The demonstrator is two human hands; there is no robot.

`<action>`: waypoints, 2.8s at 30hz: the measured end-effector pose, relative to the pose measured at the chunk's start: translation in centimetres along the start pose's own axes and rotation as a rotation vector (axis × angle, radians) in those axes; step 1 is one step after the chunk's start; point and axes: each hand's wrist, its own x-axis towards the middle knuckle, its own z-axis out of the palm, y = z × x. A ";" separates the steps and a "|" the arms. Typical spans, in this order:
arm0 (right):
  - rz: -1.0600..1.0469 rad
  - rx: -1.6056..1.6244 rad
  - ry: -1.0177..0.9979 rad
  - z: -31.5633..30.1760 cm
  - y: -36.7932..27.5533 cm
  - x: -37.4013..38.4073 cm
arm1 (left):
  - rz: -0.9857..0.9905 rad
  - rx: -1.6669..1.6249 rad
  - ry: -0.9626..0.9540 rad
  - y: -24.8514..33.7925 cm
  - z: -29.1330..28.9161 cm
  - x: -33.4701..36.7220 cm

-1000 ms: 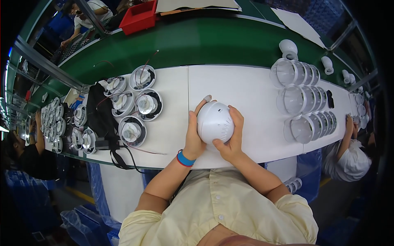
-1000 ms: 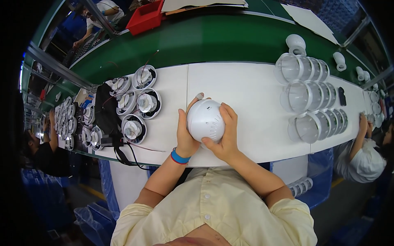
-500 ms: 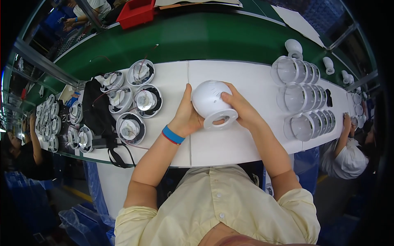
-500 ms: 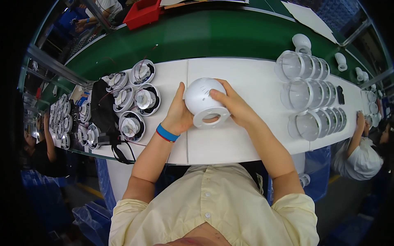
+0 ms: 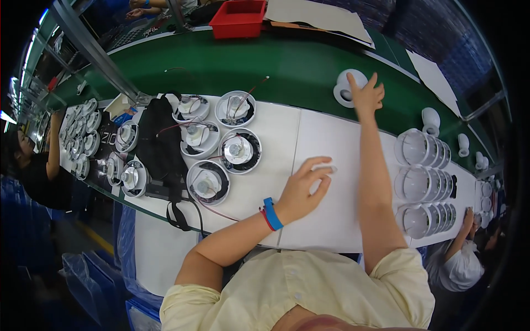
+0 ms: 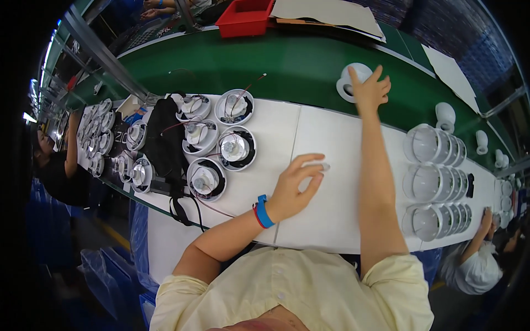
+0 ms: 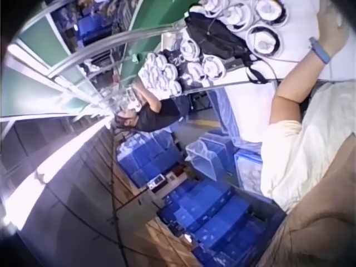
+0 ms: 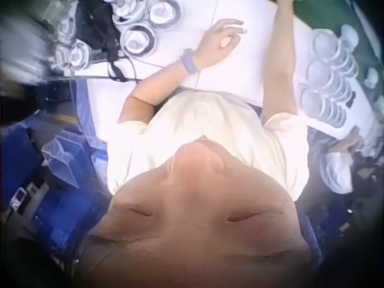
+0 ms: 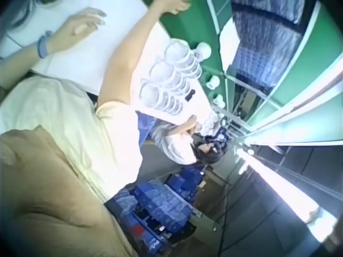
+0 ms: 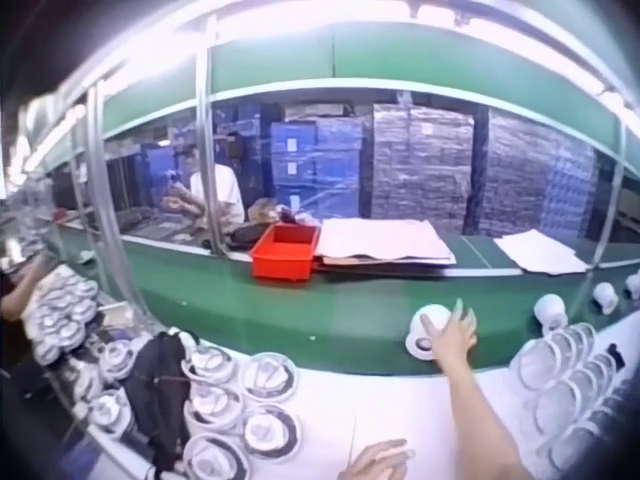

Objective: Assembling circular electronic components by fitting a plastic dome onto a base containing wires and circuits at a factory workbench.

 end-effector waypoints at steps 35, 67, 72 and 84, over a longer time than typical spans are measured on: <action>-0.311 0.556 -0.483 -18.2 11.3 -15.6 | 0.273 0.128 0.399 1.1 4.6 1.2; 0.321 1.507 -0.897 -17.9 13.9 -16.8 | 0.400 0.434 0.233 1.0 5.0 0.8; 0.304 1.561 -0.960 -19.3 12.3 -20.0 | 0.369 0.489 0.152 1.9 5.2 1.0; 0.273 1.376 -0.948 -19.8 11.3 -19.9 | 0.373 0.559 0.100 2.1 4.9 0.8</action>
